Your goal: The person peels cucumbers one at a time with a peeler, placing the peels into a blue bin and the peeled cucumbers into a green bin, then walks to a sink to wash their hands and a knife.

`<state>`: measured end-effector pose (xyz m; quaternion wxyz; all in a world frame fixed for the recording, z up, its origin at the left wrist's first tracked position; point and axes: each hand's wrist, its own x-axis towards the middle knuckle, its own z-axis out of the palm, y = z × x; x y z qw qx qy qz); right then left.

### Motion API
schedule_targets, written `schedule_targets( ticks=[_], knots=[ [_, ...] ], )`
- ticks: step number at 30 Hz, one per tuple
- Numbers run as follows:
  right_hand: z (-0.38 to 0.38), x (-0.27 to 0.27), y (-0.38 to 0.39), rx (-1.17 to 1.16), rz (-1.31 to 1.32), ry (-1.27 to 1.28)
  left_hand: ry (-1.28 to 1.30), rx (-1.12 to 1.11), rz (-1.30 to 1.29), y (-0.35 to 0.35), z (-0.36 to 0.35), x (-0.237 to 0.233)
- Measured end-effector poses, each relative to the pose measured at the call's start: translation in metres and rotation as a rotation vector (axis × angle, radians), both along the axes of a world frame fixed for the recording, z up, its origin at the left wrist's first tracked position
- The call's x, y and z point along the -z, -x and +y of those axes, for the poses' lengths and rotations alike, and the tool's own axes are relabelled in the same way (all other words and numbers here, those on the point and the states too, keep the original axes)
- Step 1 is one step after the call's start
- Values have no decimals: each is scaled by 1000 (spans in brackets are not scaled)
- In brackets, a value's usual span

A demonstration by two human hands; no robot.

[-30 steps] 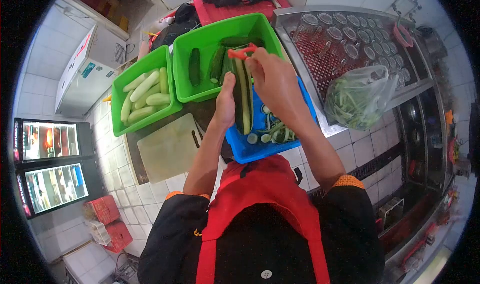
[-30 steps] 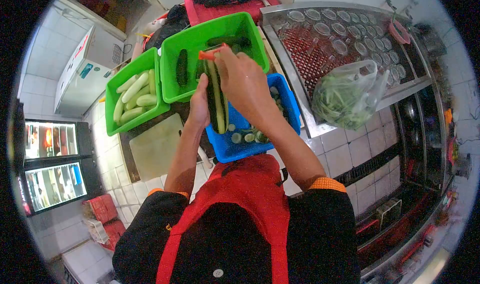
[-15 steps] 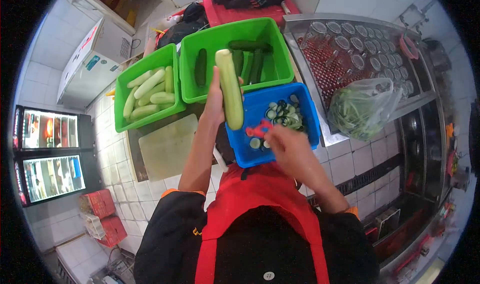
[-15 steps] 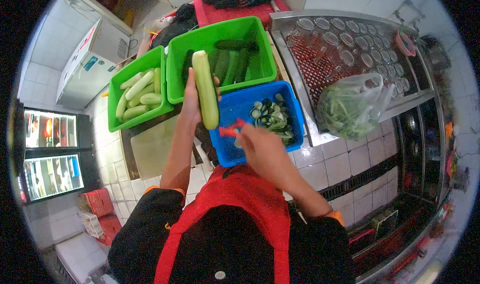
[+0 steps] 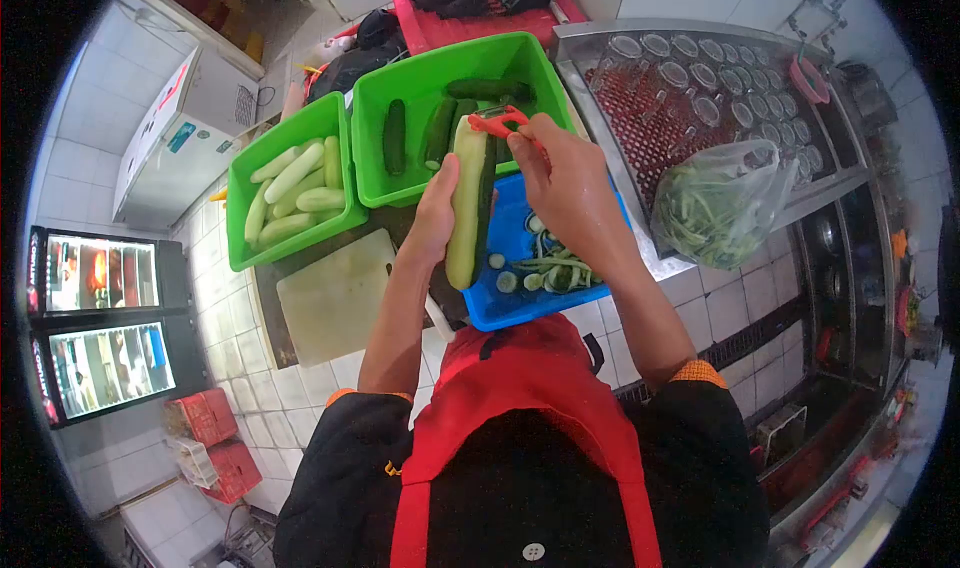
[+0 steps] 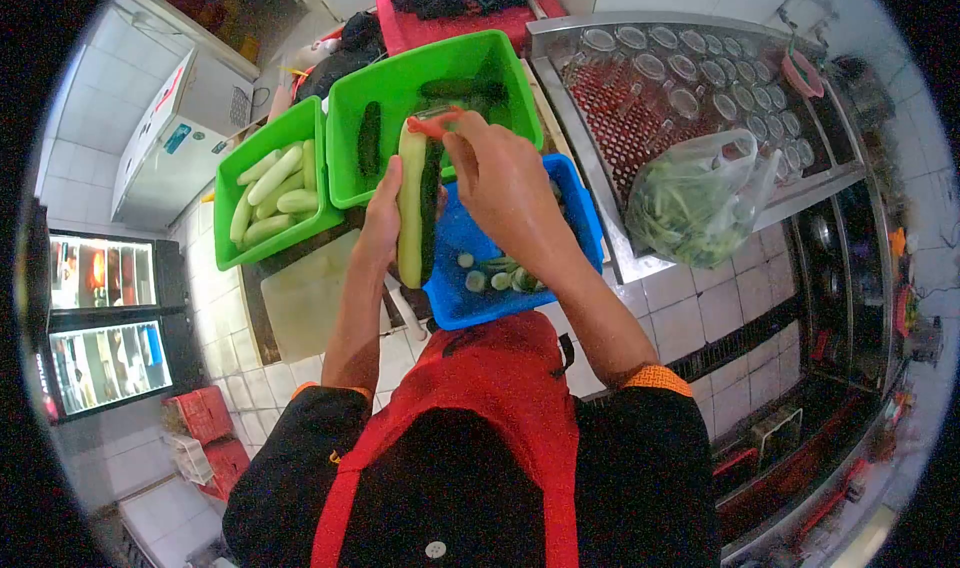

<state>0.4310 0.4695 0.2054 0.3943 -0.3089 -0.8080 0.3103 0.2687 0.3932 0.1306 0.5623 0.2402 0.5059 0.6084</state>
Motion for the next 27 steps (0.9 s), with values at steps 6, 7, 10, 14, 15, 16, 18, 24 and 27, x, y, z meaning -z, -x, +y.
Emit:
schedule_targets(
  ticks=[6, 7, 10, 14, 15, 16, 18, 24, 27],
  knots=[
    [-17, 14, -2, 46, -8, 15, -43, 5, 95, -2, -2, -1],
    [-21, 18, -5, 73, 27, 33, -44, 4, 94, -6, -2, 2],
    [-28, 31, -16, 111, 53, 53, -20, 33, 103, -22, -2, 10],
    [-34, 32, -35, 161, -31, 65, -8, 52, 91, -35, 0, 17],
    [-34, 34, -38, 170, -29, 65, -9, 61, 93, -38, 1, 16],
    [-35, 37, -40, 187, -53, 7, -5, 76, 116, -40, 2, 15],
    [-36, 44, -44, 208, -78, -46, 4, 97, 138, -43, 2, 16],
    [-36, 50, -47, 242, 35, -18, -7, 92, 264, -49, 5, 24],
    [-42, 47, -50, 151, 22, 304, -125, 65, 394, -42, 8, 29]
  ],
)
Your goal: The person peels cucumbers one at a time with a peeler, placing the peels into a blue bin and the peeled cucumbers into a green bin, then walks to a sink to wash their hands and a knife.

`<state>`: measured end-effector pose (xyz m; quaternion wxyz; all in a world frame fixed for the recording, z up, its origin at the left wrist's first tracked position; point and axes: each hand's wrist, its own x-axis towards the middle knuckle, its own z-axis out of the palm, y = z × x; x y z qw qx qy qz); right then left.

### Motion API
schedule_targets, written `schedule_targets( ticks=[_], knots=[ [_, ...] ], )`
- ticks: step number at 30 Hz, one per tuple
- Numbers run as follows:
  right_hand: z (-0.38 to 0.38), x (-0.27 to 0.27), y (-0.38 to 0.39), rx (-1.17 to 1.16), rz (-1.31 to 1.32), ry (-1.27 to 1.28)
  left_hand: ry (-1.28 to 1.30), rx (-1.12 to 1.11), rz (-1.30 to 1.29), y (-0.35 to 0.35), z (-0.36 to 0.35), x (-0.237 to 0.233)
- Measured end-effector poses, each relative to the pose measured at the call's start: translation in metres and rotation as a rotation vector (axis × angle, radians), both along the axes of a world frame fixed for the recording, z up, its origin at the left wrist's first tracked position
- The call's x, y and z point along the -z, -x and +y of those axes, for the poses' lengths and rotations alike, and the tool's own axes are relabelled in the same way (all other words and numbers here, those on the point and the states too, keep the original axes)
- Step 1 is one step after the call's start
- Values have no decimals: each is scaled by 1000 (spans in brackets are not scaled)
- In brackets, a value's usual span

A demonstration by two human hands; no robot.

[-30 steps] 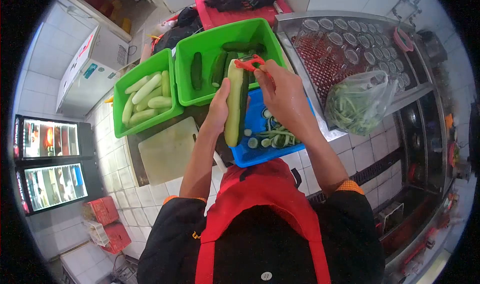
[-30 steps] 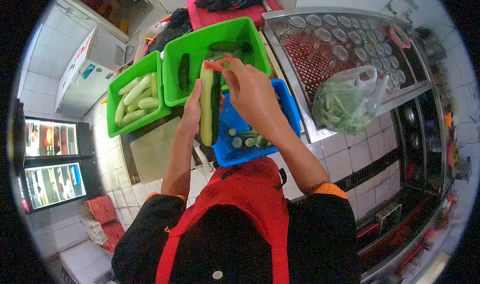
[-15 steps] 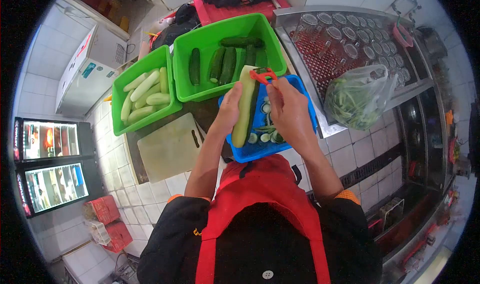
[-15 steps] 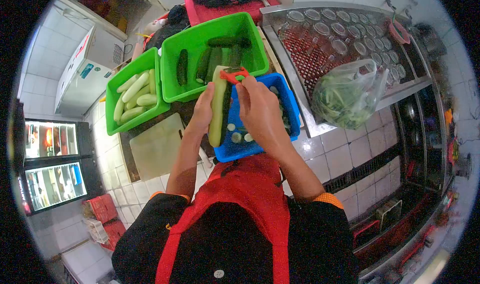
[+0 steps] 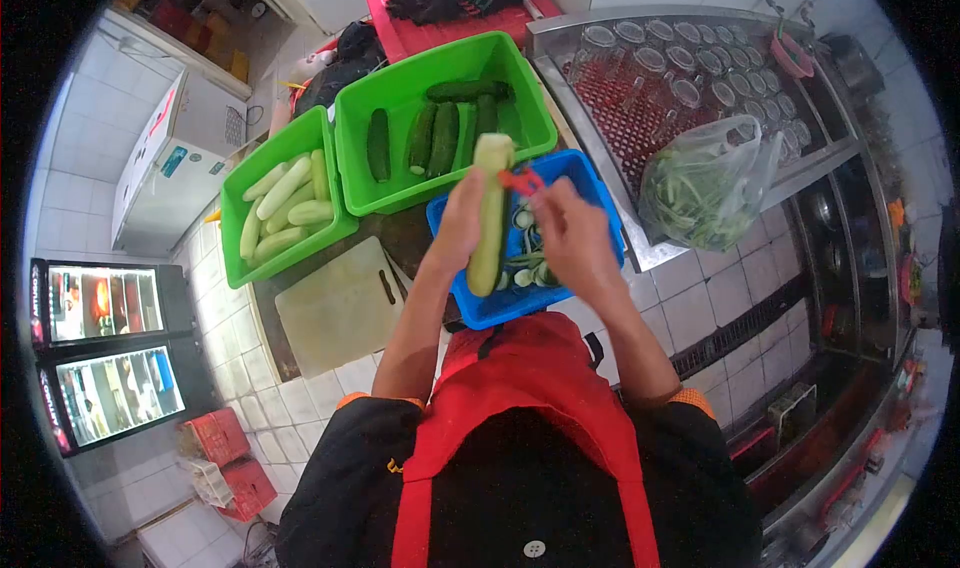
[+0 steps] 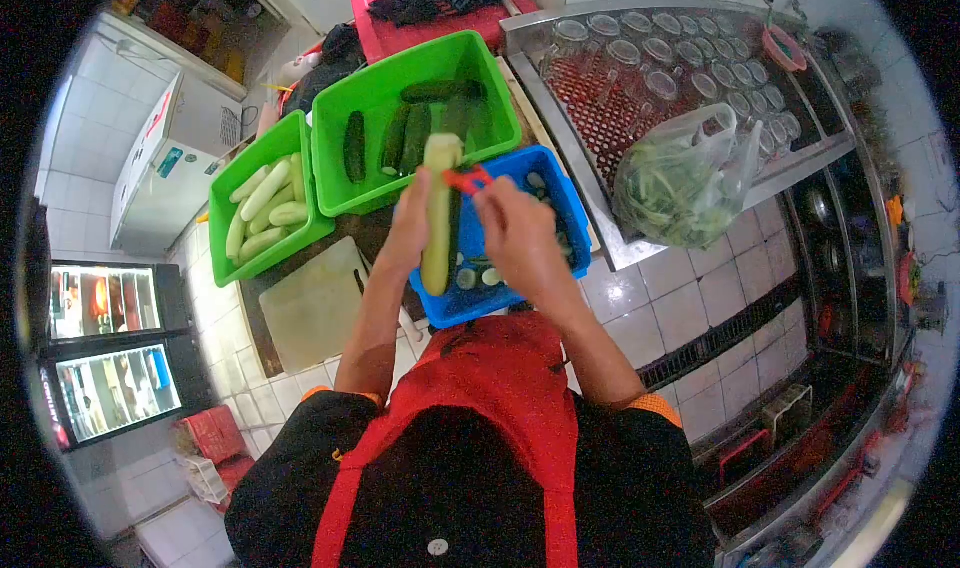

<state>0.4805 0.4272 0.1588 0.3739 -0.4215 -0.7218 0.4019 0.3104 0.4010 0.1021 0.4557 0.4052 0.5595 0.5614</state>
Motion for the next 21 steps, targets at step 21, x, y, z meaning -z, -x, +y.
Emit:
schedule_targets(
  ticks=[21],
  knots=[
    [-14, 4, 11, -114, 15, -203, -33, -182, -638, 51, 16, -6]
  ],
)
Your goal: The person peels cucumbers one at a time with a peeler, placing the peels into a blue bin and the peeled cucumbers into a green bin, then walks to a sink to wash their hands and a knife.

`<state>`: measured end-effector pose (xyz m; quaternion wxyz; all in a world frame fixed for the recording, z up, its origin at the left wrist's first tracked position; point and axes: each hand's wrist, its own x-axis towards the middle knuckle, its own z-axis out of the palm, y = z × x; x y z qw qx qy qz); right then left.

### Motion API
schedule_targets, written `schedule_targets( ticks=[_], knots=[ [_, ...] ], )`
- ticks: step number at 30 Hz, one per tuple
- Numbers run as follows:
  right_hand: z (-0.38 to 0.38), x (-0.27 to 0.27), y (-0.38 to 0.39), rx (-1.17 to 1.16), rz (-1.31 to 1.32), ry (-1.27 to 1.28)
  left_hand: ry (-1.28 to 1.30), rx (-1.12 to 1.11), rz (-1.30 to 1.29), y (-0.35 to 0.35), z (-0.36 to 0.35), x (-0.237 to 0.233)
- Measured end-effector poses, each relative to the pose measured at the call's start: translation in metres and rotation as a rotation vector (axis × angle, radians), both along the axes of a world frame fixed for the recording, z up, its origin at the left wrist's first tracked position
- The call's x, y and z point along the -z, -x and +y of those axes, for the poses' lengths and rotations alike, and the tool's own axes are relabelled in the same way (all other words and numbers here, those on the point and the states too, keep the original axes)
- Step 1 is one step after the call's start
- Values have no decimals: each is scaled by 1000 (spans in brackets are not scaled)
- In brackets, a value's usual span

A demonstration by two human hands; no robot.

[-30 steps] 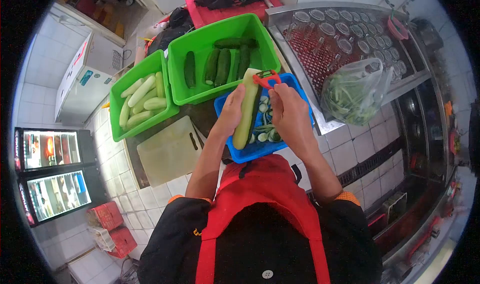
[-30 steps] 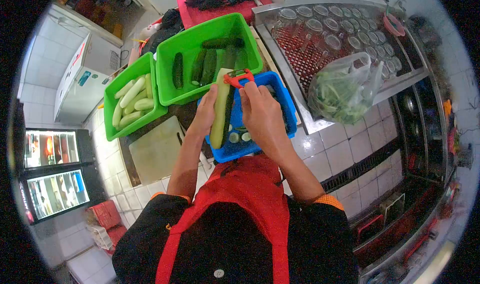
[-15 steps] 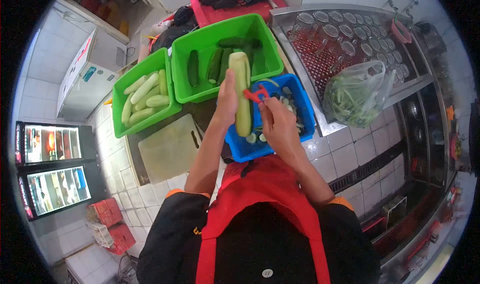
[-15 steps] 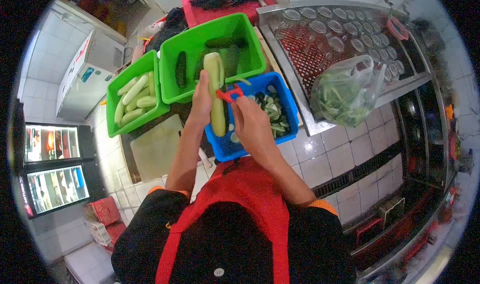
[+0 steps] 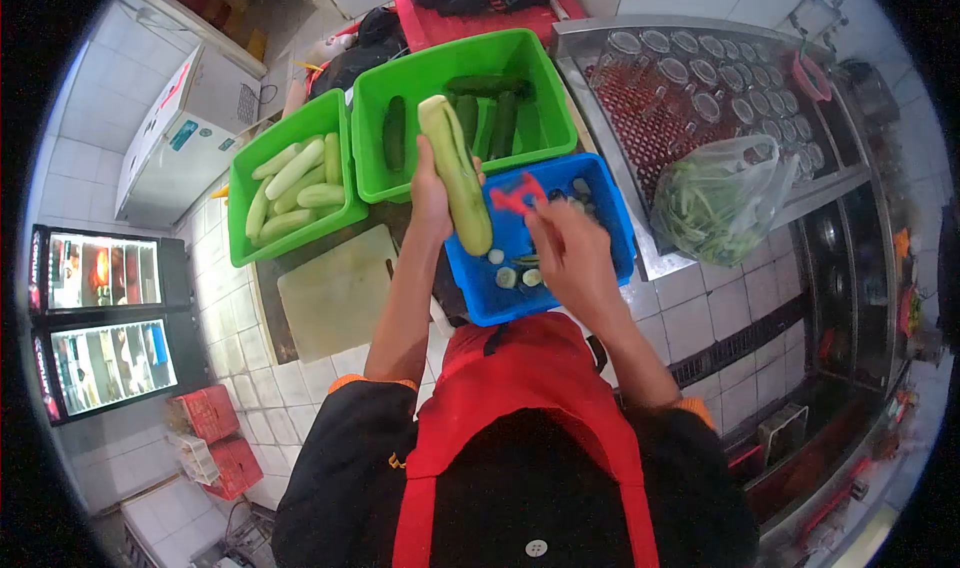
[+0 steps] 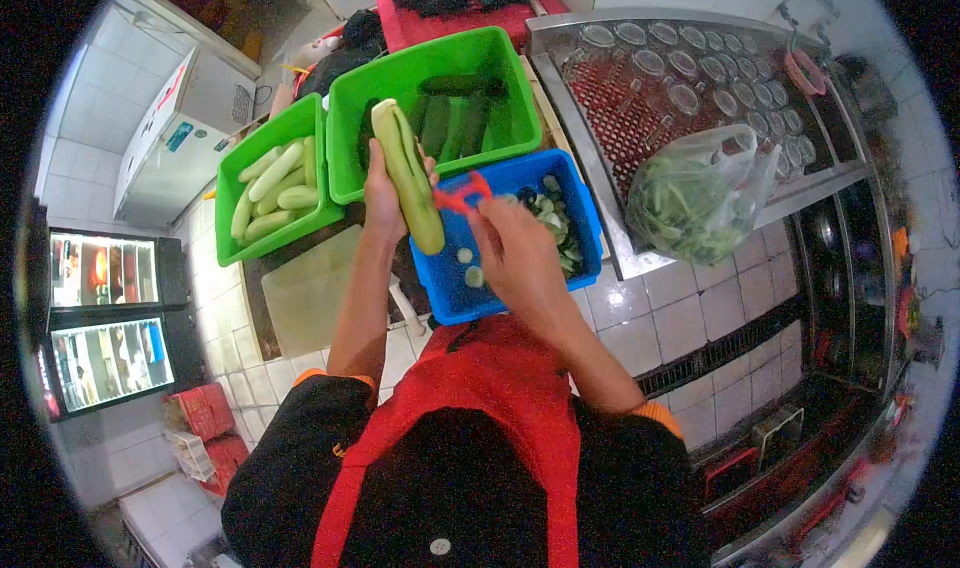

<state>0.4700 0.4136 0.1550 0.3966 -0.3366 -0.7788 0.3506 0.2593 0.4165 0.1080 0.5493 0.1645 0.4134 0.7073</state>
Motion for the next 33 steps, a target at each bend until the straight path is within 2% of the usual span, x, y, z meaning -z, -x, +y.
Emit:
schedule_targets(
  ticks=[1, 3, 5, 8, 10, 11, 13, 14, 15, 17, 19, 21, 23, 31, 33],
  knots=[
    [11, -8, 8, 14, 4, -41, -2, 7, -1, -4, -2, 2],
    [30, -22, 26, 33, 7, -86, 53, 51, 232, -13, -6, 4],
    [44, -32, 40, 94, 30, -204, -21, 14, 261, -22, -6, 3],
    [44, -37, 49, 55, -75, -173, -48, -4, 402, -17, -9, 7],
    [33, -33, 46, 25, -85, -155, -5, -108, 465, -12, -9, 18],
    [23, -28, 42, -2, -98, -129, -2, -120, 463, -9, -9, 17],
    [-2, -2, 35, -58, -144, -60, 12, -163, 225, -3, -10, 13],
    [-11, 9, 30, -98, -192, -7, 63, -208, 381, 8, -6, 21],
    [-20, 16, 22, -104, -196, -12, 60, -215, 376, 13, -5, 15],
    [-38, 25, 7, -226, -227, 108, 0, -179, 192, 23, -9, 4],
    [-38, 11, -5, -232, -190, 166, -67, -195, 225, 31, -5, 1],
    [-32, -10, -15, -233, -166, 214, -100, -64, 172, 32, -4, -8],
    [-20, -25, -18, -159, -88, 295, -78, -26, 160, 26, -6, -12],
    [20, -37, 9, -44, -30, 36, -14, 56, 265, -7, -17, -24],
    [28, -43, 21, -21, 109, -62, 0, 85, 261, -13, -20, -31]
  ],
)
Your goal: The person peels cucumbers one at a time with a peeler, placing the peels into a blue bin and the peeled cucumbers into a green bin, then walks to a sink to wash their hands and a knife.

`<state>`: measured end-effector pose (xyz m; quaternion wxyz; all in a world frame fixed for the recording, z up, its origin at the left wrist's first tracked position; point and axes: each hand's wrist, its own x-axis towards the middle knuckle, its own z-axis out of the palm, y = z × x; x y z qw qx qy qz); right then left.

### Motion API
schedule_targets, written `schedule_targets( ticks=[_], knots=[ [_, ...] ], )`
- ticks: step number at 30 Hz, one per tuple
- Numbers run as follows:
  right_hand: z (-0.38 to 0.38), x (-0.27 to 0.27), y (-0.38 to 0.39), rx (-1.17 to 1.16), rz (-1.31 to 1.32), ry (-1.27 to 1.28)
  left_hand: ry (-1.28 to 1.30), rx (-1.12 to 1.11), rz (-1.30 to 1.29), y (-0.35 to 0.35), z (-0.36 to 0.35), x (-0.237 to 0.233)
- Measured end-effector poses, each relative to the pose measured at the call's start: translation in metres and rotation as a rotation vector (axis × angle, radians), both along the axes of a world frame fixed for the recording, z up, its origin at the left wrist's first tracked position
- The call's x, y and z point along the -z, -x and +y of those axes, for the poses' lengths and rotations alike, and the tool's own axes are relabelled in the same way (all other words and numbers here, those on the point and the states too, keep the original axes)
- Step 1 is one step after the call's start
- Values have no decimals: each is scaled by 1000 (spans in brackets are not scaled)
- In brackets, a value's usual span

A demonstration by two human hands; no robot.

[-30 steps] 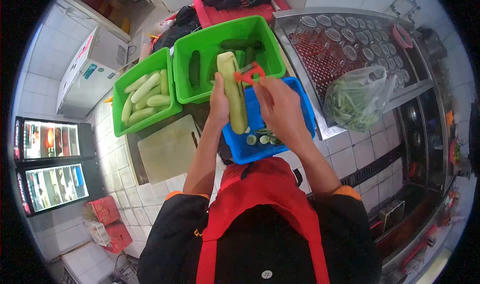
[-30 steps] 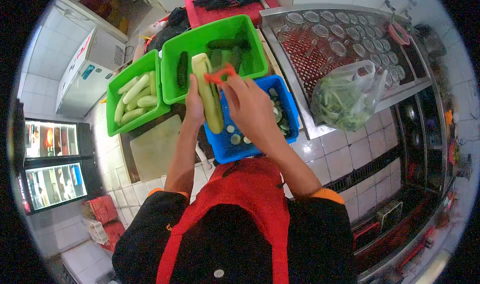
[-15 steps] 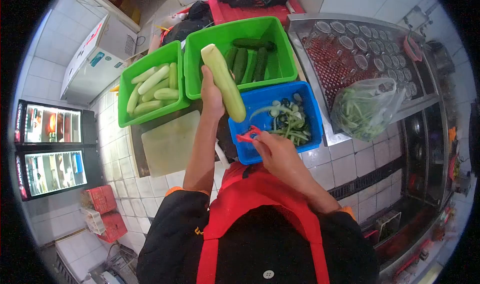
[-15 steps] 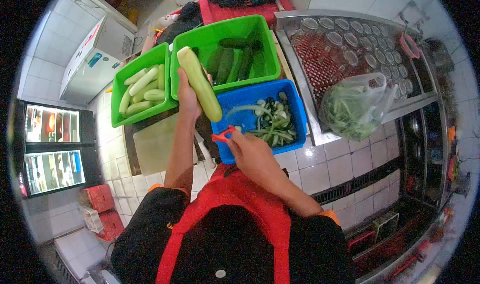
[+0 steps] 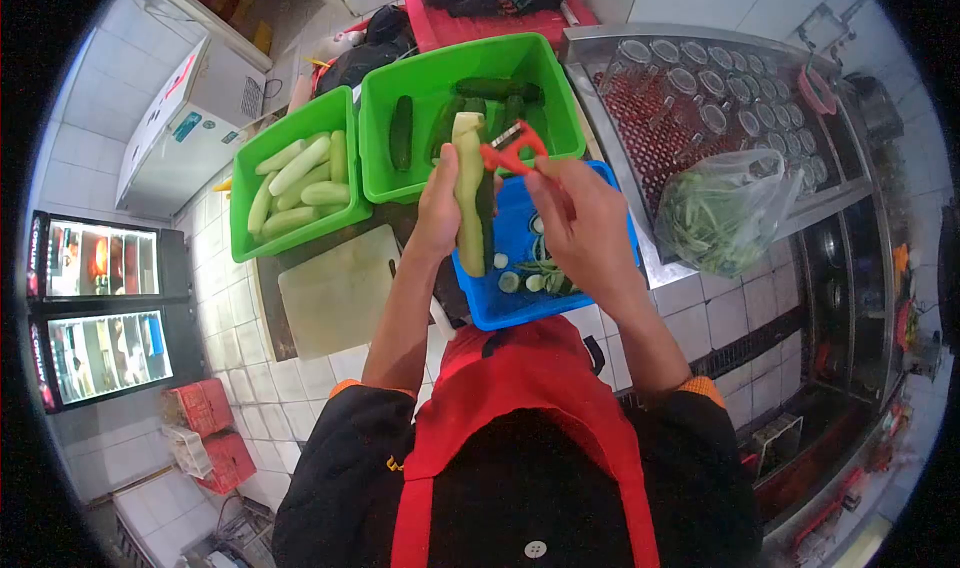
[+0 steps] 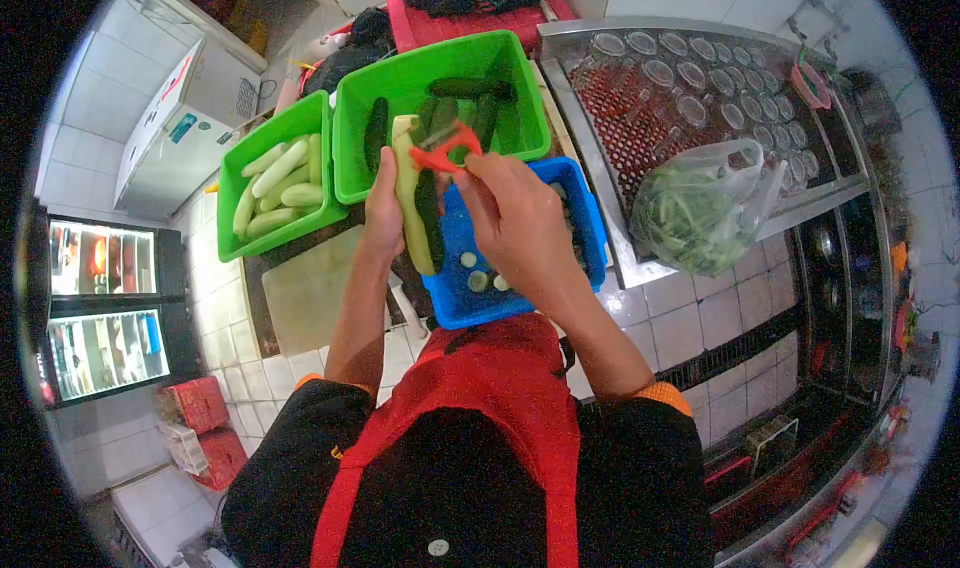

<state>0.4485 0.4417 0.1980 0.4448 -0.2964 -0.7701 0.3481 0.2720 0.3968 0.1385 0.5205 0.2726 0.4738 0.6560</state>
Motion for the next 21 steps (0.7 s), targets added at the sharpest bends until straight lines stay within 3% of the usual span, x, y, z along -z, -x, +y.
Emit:
schedule_targets(
  ticks=[7, 10, 12, 13, 16, 19, 21],
  knots=[
    [7, -9, 19, -68, -19, -72, -10, -6, 96, -1, -4, -6],
    [-13, 16, 17, -81, -39, -111, -24, -89, -49, 3, -1, -3],
    [-31, 34, 10, -131, -218, -9, -43, -168, -206, 18, 7, 1],
    [-41, 42, 5, -134, -220, -9, -146, -69, -279, 29, 9, 4],
    [-63, 64, -10, -156, -219, 78, -98, -252, -343, 44, 17, 10],
    [-64, 73, -24, -228, -277, 102, -100, -277, -363, 51, 19, 17],
    [-57, 57, -31, -311, -255, 252, -93, -274, -375, 48, 23, 17]
  ],
)
